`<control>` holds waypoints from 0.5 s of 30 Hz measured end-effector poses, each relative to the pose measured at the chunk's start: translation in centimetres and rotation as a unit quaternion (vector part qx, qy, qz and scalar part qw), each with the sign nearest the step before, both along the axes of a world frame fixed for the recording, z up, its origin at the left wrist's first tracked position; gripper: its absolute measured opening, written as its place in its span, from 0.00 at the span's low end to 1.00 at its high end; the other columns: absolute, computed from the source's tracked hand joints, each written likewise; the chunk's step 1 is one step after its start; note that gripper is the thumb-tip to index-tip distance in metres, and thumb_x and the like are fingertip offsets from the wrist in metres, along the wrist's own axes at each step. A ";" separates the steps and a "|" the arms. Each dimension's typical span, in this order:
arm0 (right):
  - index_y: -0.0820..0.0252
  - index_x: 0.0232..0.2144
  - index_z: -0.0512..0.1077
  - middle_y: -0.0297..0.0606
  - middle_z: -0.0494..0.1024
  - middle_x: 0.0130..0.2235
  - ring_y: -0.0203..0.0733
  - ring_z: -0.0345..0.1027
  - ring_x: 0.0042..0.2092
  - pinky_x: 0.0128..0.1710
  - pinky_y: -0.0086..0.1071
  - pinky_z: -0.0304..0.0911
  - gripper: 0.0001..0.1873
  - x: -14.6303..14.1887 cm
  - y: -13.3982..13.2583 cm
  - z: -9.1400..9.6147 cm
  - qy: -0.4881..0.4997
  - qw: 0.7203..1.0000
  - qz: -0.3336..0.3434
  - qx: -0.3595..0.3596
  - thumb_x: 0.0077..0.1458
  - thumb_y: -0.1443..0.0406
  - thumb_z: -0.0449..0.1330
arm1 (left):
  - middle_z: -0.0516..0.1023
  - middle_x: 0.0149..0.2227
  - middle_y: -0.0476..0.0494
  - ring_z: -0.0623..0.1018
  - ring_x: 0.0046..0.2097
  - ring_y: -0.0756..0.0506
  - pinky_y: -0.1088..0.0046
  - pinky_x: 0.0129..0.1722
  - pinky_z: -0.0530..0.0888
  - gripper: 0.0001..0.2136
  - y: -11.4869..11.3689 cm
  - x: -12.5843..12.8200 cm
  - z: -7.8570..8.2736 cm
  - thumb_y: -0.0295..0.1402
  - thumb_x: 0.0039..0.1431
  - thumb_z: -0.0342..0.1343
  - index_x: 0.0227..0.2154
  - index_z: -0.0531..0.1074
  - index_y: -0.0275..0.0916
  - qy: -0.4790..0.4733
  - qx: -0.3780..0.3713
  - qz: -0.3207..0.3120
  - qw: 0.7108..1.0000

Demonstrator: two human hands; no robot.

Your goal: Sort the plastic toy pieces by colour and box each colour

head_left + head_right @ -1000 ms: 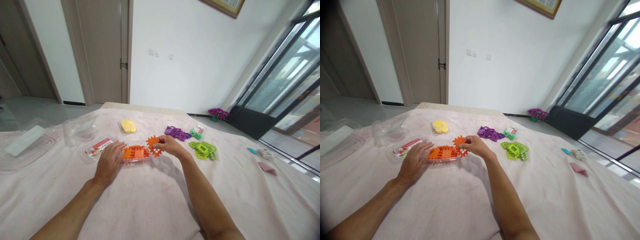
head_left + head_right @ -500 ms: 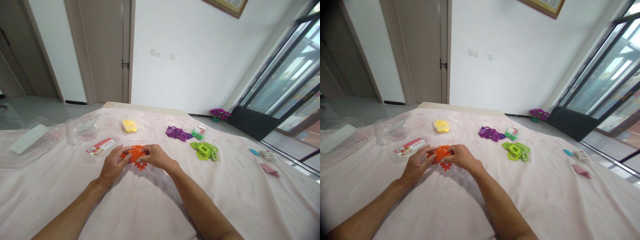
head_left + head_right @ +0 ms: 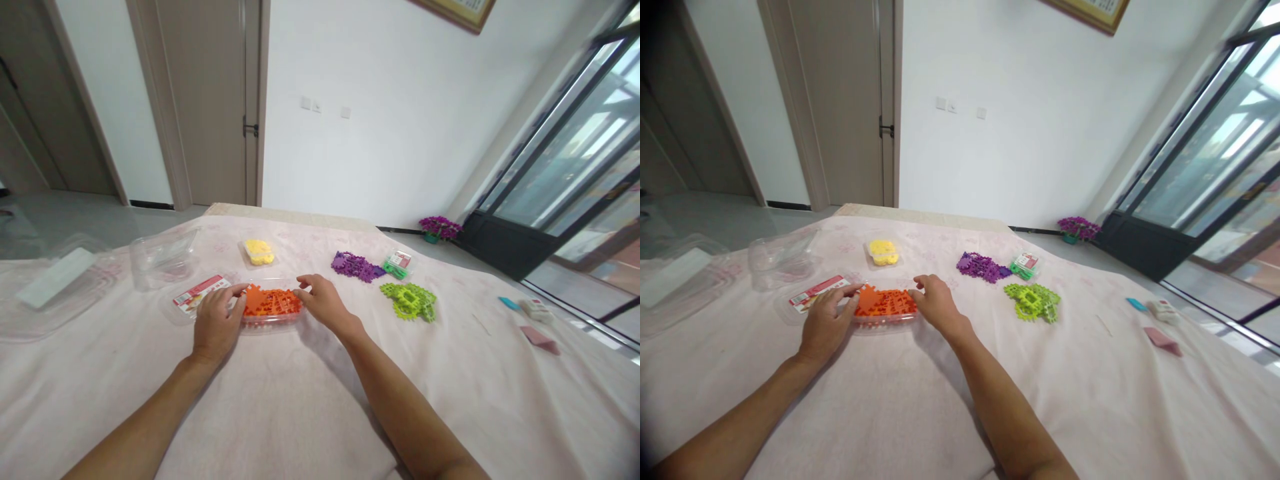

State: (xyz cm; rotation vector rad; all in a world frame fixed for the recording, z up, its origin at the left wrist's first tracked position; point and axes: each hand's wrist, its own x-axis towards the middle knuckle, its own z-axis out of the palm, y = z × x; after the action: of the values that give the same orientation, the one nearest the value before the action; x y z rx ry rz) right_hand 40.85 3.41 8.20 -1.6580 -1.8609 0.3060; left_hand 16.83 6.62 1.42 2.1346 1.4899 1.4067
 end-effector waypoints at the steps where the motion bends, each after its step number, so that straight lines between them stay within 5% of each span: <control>1: 0.61 0.49 0.77 0.43 0.80 0.45 0.43 0.72 0.47 0.49 0.35 0.64 0.15 0.0 -0.1 0.0 -0.013 1.000 0.003 0.010 0.59 0.66 0.62 | 0.80 0.44 0.43 0.76 0.49 0.39 0.56 0.55 0.68 0.14 -0.1 0.1 0.0 0.39 0.65 0.50 0.45 0.77 0.42 0.017 0.011 -0.004 1.000; 6: 0.59 0.47 0.78 0.41 0.79 0.47 0.40 0.72 0.45 0.48 0.33 0.64 0.14 -0.3 -0.4 -0.1 -0.047 0.997 0.056 0.013 0.59 0.68 0.61 | 0.78 0.49 0.40 0.74 0.53 0.39 0.56 0.58 0.68 0.14 -0.6 0.1 0.4 0.38 0.66 0.49 0.47 0.77 0.41 0.029 0.075 -0.018 0.997; 9: 0.57 0.45 0.79 0.41 0.80 0.47 0.43 0.70 0.49 0.51 0.35 0.62 0.12 -0.6 -0.6 0.0 -0.089 0.991 0.093 0.022 0.59 0.67 0.62 | 0.78 0.52 0.41 0.73 0.58 0.39 0.54 0.62 0.64 0.14 -1.0 0.1 0.9 0.36 0.66 0.49 0.47 0.78 0.43 0.066 0.101 -0.081 0.989; 15: 0.57 0.43 0.80 0.41 0.80 0.45 0.44 0.70 0.47 0.51 0.36 0.61 0.10 -1.2 -1.1 0.4 -0.143 0.982 0.118 0.024 0.60 0.66 0.61 | 0.81 0.52 0.44 0.70 0.62 0.36 0.47 0.65 0.57 0.14 -1.5 0.3 1.1 0.37 0.66 0.50 0.46 0.80 0.46 0.148 0.072 -0.117 0.980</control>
State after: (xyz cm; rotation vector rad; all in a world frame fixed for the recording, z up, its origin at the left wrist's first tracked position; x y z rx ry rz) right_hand 39.65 2.28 8.55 -1.5109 -2.2674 0.1217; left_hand 17.17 5.07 2.52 2.6028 1.2005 1.1887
